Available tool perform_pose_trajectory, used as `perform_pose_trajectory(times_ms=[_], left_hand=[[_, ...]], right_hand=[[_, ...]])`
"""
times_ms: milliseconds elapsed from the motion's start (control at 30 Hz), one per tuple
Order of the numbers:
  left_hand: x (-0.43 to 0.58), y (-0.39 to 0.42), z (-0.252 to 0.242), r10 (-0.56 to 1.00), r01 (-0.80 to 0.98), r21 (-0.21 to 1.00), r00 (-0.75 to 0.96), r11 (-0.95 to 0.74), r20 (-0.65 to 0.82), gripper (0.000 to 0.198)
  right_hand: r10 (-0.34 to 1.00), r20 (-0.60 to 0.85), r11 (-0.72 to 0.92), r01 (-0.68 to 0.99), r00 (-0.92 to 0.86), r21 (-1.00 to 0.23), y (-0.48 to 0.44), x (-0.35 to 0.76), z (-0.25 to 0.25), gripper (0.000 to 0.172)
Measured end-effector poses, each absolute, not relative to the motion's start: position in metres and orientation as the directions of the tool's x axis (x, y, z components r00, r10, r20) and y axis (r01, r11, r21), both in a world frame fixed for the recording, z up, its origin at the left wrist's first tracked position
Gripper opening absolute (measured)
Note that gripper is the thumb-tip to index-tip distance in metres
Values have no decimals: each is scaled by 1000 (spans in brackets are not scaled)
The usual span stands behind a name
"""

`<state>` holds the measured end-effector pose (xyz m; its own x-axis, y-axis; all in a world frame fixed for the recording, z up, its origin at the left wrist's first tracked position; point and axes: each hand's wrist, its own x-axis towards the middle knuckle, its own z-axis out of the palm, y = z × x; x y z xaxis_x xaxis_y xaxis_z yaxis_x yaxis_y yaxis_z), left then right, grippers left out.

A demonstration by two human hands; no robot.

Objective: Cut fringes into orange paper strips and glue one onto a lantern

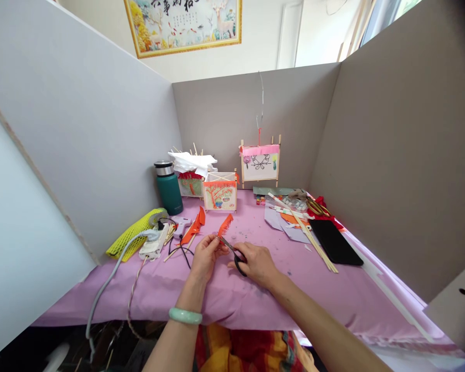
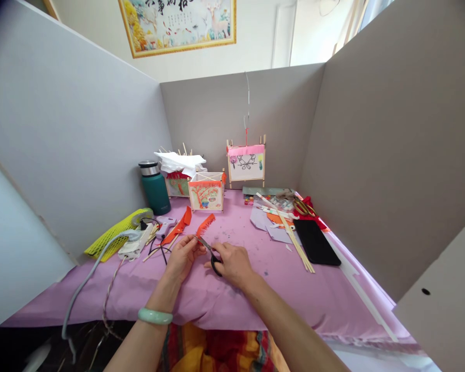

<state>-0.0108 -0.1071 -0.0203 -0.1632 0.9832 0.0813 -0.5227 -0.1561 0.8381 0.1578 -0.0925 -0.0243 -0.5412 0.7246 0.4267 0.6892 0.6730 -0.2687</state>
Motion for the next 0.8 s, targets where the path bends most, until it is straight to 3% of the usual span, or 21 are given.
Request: perform_pose_trajectory(times_ms=[800], left_hand=[[-11,-106,-22,984,-515,843,-152,-156,89,32]], right_hand=[[720,443,674,691,-535,-261,-92,158,-25,37]])
